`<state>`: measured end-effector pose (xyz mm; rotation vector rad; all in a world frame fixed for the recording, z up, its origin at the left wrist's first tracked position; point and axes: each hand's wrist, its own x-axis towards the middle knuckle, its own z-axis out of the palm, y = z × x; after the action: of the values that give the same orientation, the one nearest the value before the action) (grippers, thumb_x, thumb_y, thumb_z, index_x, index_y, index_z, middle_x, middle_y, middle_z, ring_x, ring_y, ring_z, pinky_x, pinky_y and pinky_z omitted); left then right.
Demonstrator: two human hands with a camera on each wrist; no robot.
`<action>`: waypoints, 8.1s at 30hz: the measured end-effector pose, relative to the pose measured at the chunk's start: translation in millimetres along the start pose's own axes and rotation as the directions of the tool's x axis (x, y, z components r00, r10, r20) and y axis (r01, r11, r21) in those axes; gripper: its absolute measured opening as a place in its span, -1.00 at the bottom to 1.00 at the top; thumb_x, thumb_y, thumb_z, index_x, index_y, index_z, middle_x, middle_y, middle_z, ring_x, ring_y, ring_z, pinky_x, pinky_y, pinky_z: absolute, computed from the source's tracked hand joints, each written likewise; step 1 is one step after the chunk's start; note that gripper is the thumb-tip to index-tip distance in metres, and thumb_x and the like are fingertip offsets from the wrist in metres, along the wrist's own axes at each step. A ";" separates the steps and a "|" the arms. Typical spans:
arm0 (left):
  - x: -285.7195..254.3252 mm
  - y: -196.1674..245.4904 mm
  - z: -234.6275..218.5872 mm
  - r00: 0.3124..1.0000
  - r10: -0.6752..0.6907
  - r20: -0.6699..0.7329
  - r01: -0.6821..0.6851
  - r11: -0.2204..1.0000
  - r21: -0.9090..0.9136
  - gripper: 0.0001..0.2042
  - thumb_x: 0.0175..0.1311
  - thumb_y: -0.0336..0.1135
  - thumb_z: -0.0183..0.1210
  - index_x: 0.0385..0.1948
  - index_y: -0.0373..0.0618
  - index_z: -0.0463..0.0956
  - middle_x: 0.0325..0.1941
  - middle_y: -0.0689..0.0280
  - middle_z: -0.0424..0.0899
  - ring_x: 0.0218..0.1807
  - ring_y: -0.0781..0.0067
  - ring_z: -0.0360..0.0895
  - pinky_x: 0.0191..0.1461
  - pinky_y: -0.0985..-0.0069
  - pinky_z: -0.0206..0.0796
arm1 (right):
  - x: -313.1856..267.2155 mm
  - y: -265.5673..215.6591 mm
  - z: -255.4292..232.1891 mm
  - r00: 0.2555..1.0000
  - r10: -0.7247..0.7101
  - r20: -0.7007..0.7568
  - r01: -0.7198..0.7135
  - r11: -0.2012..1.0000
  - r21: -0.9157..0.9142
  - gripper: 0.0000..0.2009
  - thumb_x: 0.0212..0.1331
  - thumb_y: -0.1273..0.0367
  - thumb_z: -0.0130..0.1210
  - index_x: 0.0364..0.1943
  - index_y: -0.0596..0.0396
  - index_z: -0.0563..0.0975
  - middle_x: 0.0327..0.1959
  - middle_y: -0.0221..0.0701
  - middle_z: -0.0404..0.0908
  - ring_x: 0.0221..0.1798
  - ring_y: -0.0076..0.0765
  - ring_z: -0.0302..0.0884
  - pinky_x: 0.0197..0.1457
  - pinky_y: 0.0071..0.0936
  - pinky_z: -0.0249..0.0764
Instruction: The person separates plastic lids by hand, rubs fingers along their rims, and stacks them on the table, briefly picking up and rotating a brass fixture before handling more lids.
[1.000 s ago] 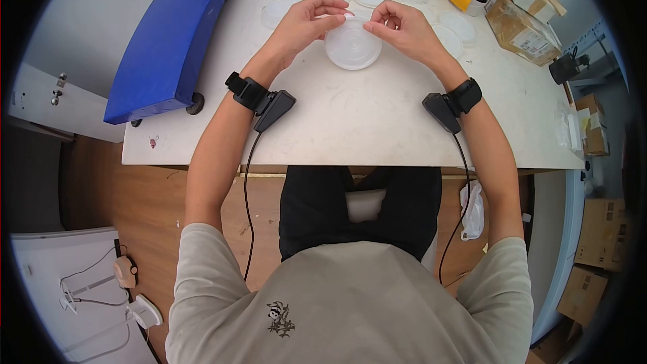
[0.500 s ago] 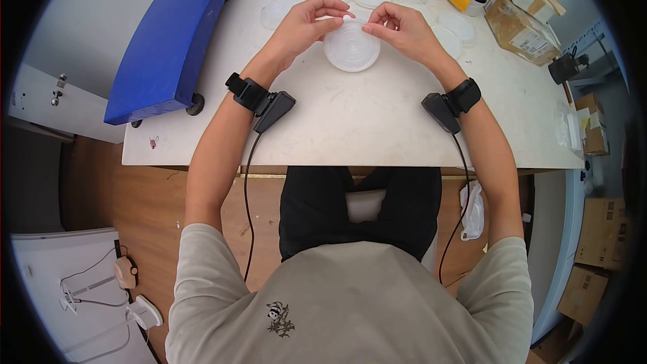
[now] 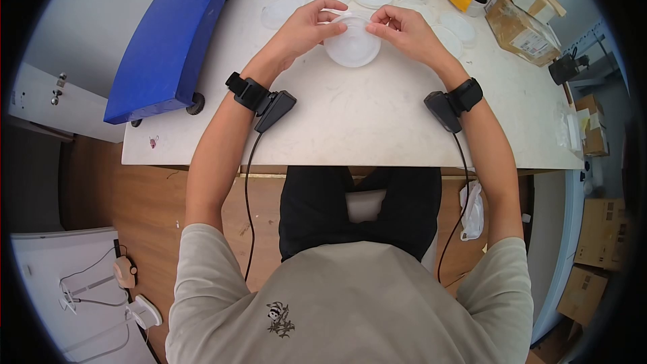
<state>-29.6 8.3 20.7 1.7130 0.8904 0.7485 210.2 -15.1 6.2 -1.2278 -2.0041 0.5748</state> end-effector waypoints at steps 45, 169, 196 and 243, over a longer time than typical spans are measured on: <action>11.0 -15.0 -11.9 0.978 -0.105 -0.179 0.061 0.970 -0.236 -0.63 0.35 -0.32 0.12 0.15 -0.22 0.40 -0.10 0.28 0.60 -0.06 0.56 0.57 0.06 0.51 0.44 | -1.7 28.7 -8.2 0.988 0.115 -0.106 -0.143 0.938 -0.317 -0.66 0.16 0.32 0.17 -0.01 0.18 0.50 -0.34 -0.26 0.67 -0.26 -0.15 0.64 -0.14 -0.30 0.51; 5.4 -7.5 -3.3 1.000 0.018 0.025 -0.006 0.900 -0.435 -0.60 0.40 -0.38 0.02 0.25 -0.19 0.32 0.21 0.11 0.53 0.16 0.42 0.52 0.25 0.44 0.39 | 0.7 -6.8 -1.5 0.997 0.077 -0.011 -0.071 0.955 0.287 -0.78 0.21 0.28 0.25 -0.19 0.13 0.61 -0.44 -0.55 0.60 -0.47 -0.73 0.46 -0.41 -0.71 0.41; 7.2 -6.3 -2.6 1.000 -0.014 0.027 0.024 0.923 -0.384 -0.64 0.40 -0.27 0.06 0.16 -0.22 0.40 0.06 0.24 0.61 0.04 0.55 0.57 0.12 0.51 0.45 | 1.3 -5.0 1.6 0.993 0.004 -0.115 0.014 0.987 0.159 -0.80 0.14 0.26 0.30 -0.27 0.08 0.66 -0.46 -0.56 0.61 -0.47 -0.72 0.40 -0.37 -0.70 0.36; 11.5 -12.4 -18.8 0.971 -0.107 -0.214 -0.016 0.863 -0.506 -0.69 0.39 -0.35 0.06 0.07 -0.34 0.38 0.05 0.20 0.58 0.10 0.39 0.55 0.24 0.33 0.39 | -0.1 12.1 2.8 0.987 0.160 0.006 -0.160 0.984 0.073 -0.68 0.29 0.23 0.07 0.02 0.10 0.58 -0.23 -0.43 0.64 -0.31 -0.55 0.59 -0.30 -0.58 0.50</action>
<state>-41.5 30.0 15.0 1.1475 0.7995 1.0645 215.1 -9.8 -3.9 -1.3515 -1.8783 0.7197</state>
